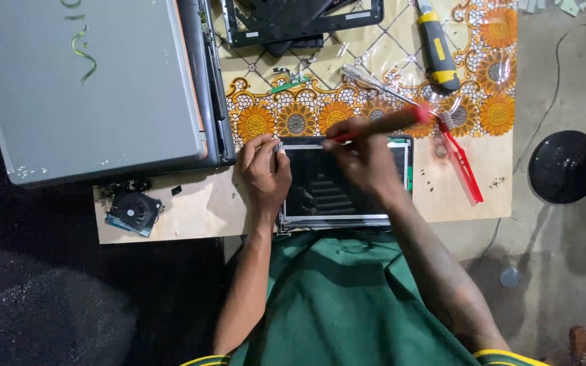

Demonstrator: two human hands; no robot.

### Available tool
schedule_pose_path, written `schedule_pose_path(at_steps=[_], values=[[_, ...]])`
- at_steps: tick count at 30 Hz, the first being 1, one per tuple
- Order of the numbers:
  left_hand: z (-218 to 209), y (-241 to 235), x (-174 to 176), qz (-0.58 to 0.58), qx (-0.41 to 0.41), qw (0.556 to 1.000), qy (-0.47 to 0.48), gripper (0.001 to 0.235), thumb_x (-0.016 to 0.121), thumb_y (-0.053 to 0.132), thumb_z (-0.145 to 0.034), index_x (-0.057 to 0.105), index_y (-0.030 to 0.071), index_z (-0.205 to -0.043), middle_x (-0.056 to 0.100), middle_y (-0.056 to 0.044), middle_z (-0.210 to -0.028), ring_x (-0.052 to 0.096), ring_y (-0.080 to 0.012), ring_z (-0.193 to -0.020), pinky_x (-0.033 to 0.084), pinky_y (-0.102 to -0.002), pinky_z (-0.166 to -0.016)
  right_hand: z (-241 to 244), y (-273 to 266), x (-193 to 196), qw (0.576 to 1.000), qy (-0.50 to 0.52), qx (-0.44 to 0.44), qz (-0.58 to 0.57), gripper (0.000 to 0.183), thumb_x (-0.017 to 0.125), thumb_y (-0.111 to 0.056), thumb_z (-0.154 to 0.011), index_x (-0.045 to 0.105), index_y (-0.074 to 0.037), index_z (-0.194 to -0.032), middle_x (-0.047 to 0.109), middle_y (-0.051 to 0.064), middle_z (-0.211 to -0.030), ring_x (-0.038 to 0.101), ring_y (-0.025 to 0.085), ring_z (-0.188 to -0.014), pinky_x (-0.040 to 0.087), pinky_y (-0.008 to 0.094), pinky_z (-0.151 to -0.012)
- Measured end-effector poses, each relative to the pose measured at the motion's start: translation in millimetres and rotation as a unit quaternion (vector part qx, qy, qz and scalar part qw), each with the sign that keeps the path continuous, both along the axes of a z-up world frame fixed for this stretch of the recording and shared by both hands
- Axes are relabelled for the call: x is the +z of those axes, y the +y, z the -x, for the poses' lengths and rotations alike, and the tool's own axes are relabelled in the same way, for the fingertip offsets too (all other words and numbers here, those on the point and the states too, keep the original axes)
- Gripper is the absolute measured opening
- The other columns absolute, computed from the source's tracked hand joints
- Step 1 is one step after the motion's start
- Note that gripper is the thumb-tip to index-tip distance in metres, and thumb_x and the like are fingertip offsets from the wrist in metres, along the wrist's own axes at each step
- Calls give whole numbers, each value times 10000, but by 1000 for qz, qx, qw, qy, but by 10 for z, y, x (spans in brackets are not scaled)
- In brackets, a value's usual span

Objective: The person uses a red-handled screwdriver to remove screws from the edges of a detached laptop screen. They then lift the screen away from its frame, exposing the internal components.

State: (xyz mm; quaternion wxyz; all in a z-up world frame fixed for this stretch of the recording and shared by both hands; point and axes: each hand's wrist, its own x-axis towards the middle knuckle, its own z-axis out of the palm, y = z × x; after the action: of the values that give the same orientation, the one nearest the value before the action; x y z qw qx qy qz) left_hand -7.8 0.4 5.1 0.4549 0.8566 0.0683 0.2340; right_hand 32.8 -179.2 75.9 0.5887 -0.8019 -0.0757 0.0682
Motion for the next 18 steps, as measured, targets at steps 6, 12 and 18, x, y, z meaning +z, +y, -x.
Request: schedule_pose_path(at_steps=[6,12,18], values=[[-2,-5,-143,14,17,1000,11,144,712,81,-822,725,78,-965,617,-72,-1040,620,-249,-996,491,-389,-878,-114,412,-355,1000,-13,27,-9,156,742,-111,-858,674,-75,-994,629,145,-864,682,291,-829,575,344,-682],[7,-22,-54,-11,10,1000,-3,107,668,101,-857,722,78,-947,636,-63,-1053,623,-274,-986,489,-381,-866,-148,532,-259,995,-41,86,10,71,636,-42,-883,668,-31,-945,607,169,-949,674,358,-864,591,372,-677],[-13,25,-23,-41,14,998,-50,156,700,78,-784,723,111,-935,651,-43,-1010,650,-285,-913,499,-404,-848,-150,550,-92,997,-11,73,23,101,640,-31,-867,615,22,-950,619,233,-943,679,388,-871,586,407,-693]])
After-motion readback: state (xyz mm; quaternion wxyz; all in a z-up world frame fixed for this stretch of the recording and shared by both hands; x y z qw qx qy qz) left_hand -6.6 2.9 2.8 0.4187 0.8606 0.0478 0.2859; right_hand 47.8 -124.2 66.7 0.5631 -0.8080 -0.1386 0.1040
